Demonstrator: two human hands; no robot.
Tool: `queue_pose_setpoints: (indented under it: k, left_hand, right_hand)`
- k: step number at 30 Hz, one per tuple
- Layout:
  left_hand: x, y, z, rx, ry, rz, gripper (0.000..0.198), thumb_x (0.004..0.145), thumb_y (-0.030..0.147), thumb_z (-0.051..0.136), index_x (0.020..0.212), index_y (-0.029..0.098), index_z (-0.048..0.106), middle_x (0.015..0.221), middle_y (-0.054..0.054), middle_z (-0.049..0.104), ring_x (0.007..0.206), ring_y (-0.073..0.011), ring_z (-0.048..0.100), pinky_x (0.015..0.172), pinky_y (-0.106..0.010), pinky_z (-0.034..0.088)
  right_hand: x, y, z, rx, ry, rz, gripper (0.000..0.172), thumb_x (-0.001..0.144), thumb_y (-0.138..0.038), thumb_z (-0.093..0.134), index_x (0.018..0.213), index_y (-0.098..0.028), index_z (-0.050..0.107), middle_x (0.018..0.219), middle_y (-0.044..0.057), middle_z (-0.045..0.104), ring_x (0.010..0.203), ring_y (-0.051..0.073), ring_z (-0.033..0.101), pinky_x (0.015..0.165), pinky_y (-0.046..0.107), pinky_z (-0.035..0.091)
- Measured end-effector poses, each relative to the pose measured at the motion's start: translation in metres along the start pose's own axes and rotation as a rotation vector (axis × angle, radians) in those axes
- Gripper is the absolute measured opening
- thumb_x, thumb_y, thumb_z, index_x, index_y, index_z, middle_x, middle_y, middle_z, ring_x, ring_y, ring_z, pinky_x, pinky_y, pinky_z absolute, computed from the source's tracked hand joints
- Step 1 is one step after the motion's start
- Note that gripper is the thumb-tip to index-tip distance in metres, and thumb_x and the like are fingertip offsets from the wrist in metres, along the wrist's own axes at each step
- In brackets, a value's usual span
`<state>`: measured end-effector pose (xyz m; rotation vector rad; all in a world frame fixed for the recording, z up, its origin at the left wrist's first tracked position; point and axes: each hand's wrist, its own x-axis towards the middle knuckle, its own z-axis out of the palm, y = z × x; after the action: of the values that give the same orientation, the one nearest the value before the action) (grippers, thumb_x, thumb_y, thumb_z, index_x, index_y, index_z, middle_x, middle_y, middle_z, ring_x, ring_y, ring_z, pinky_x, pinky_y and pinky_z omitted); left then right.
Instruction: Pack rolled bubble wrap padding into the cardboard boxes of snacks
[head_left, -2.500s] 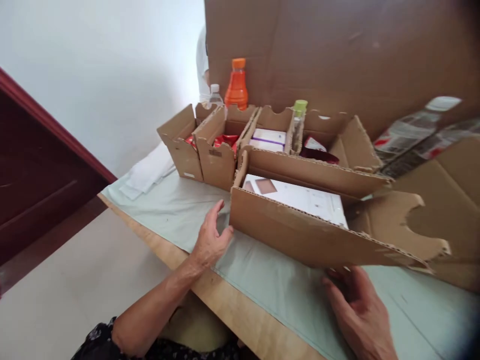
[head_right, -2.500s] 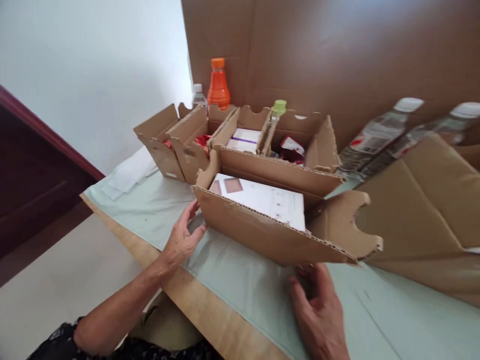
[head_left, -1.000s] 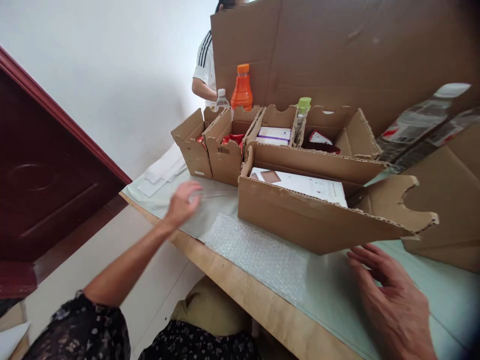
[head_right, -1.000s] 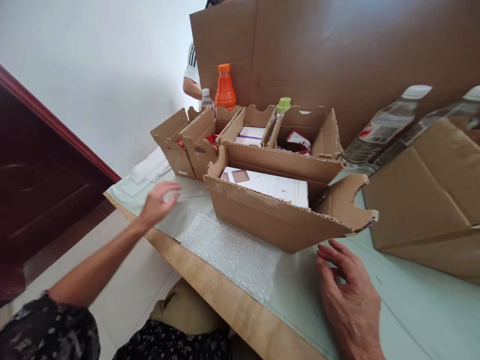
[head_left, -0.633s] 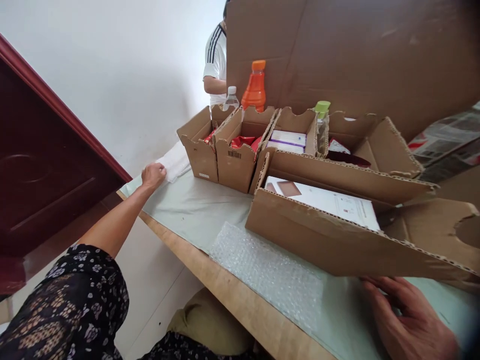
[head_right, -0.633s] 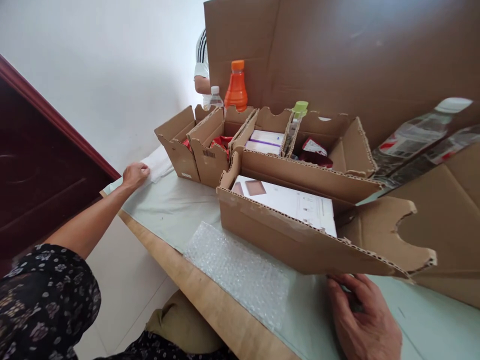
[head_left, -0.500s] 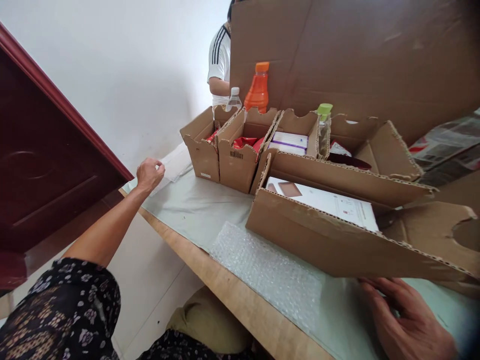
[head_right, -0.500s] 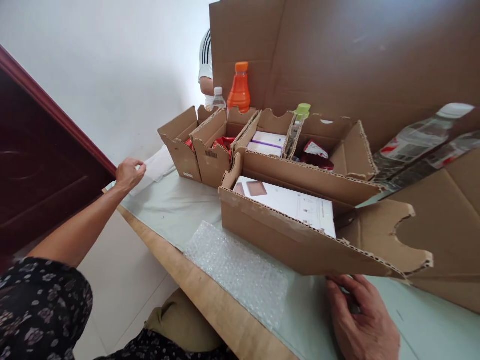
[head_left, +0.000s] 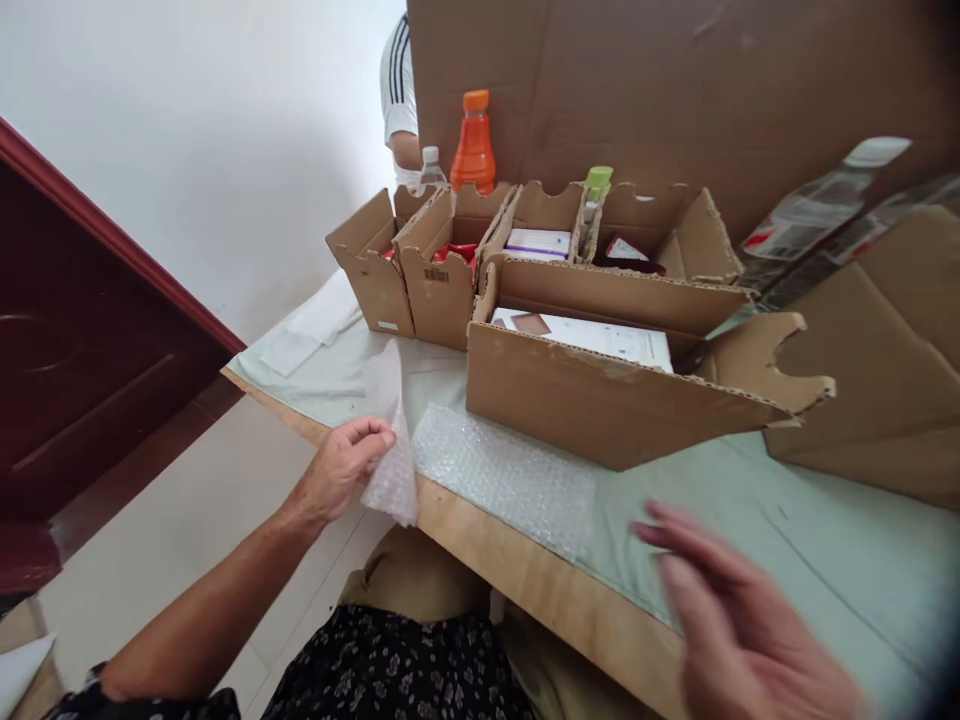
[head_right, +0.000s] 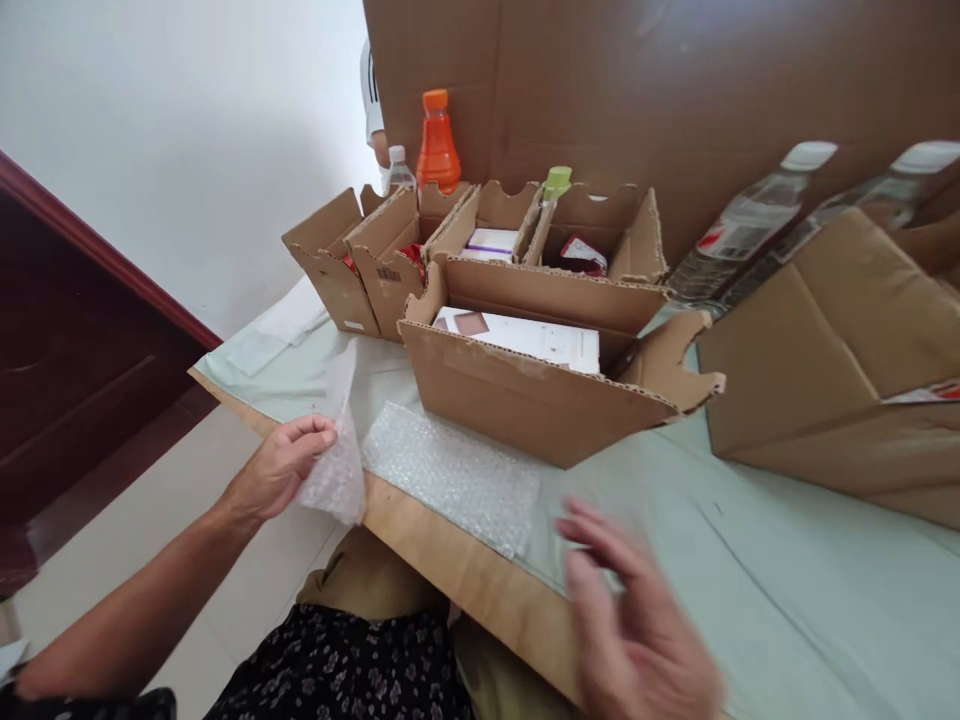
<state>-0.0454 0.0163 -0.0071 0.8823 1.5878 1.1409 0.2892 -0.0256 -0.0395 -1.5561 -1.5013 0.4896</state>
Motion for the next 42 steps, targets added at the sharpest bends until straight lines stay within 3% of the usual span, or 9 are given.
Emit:
queue_pose_setpoints:
  k: [6,9,16,23,29,32,36,39,42]
  left_hand:
    - [-0.034,-0.013,0.056,-0.282,-0.234,-0.108,0.045,0.072,0.06,0.079,0.087,0.019,0.067,0.092,-0.005,0.067,0.077,-0.0177,0.067,0.063,-0.029,0.058]
    - [-0.041,-0.021,0.053,-0.33,-0.295,-0.033,0.036,0.081,0.052,0.079,0.089,0.018,0.074,0.107,-0.009,0.07,0.095,-0.0224,0.072,0.081,-0.034,0.062]
    - [-0.01,-0.019,0.006,0.204,0.063,0.487,0.009,0.088,0.027,0.07,0.091,0.021,0.075,0.11,-0.006,0.071,0.109,-0.0226,0.067,0.091,-0.033,0.056]
    - [0.047,-0.02,0.025,0.823,-0.036,0.621,0.035,0.083,0.028,0.065,0.117,0.018,0.071,0.132,-0.015,0.068,0.125,-0.0352,0.061,0.097,-0.05,0.057]
    - [0.056,-0.035,0.04,0.899,-0.073,0.67,0.01,0.081,0.025,0.059,0.082,0.019,0.067,0.131,-0.017,0.071,0.139,-0.0389,0.053,0.113,-0.056,0.045]
    - [0.056,-0.023,0.009,0.883,-0.086,0.669,0.015,0.088,0.032,0.054,0.085,0.023,0.066,0.099,-0.005,0.078,0.095,-0.0247,0.072,0.088,-0.039,0.057]
    - [0.095,0.004,-0.061,1.015,0.291,0.582,0.018,0.081,0.038,0.062,0.092,0.025,0.069,0.087,0.004,0.075,0.065,-0.0171,0.064,0.072,-0.032,0.054]
    - [0.129,0.02,-0.095,1.067,0.405,0.58,0.022,0.078,0.038,0.064,0.093,0.023,0.069,0.087,0.0,0.073,0.08,-0.0266,0.069,0.083,-0.042,0.056]
    - [0.125,0.015,-0.08,1.1,0.433,0.663,0.048,0.075,0.041,0.066,0.116,0.016,0.067,0.119,-0.013,0.074,0.121,-0.0458,0.063,0.105,-0.065,0.049]
  right_hand:
    - [-0.035,-0.047,0.079,0.13,-0.372,-0.118,0.079,0.088,-0.046,0.074,0.157,-0.019,0.046,0.146,0.016,0.064,0.126,0.034,0.068,0.097,0.047,0.062]
    - [-0.024,-0.05,0.097,0.187,-0.3,-0.002,0.044,0.096,-0.041,0.062,0.134,-0.019,0.068,0.121,0.012,0.078,0.106,0.029,0.076,0.087,0.04,0.064]
    - [-0.014,-0.025,0.012,0.255,-0.376,-0.045,0.017,0.092,-0.033,0.071,0.083,-0.023,0.082,0.085,0.004,0.081,0.073,0.023,0.077,0.064,0.027,0.062]
    - [-0.03,0.075,-0.075,0.229,0.015,0.4,0.028,0.072,-0.045,0.089,0.093,-0.026,0.084,0.099,0.008,0.082,0.097,0.033,0.079,0.077,0.033,0.069]
    - [-0.024,0.096,-0.081,0.113,-0.088,0.445,0.043,0.072,-0.057,0.086,0.097,-0.022,0.085,0.099,0.009,0.083,0.096,0.032,0.079,0.08,0.033,0.068]
    - [-0.023,0.091,-0.082,0.137,-0.116,0.412,0.043,0.076,-0.058,0.083,0.099,-0.022,0.085,0.104,0.009,0.082,0.098,0.031,0.079,0.084,0.031,0.067]
    - [-0.017,0.085,-0.08,0.125,-0.111,0.37,0.043,0.078,-0.06,0.079,0.096,-0.021,0.084,0.101,0.01,0.082,0.094,0.031,0.079,0.078,0.032,0.067]
    - [-0.012,0.078,-0.076,0.071,0.003,0.365,0.042,0.079,-0.06,0.075,0.094,-0.022,0.082,0.096,0.009,0.082,0.087,0.029,0.078,0.073,0.033,0.065]
    - [-0.012,0.07,-0.077,-0.055,0.037,0.4,0.039,0.08,-0.059,0.071,0.087,-0.022,0.077,0.082,0.006,0.077,0.076,0.026,0.072,0.068,0.035,0.061]
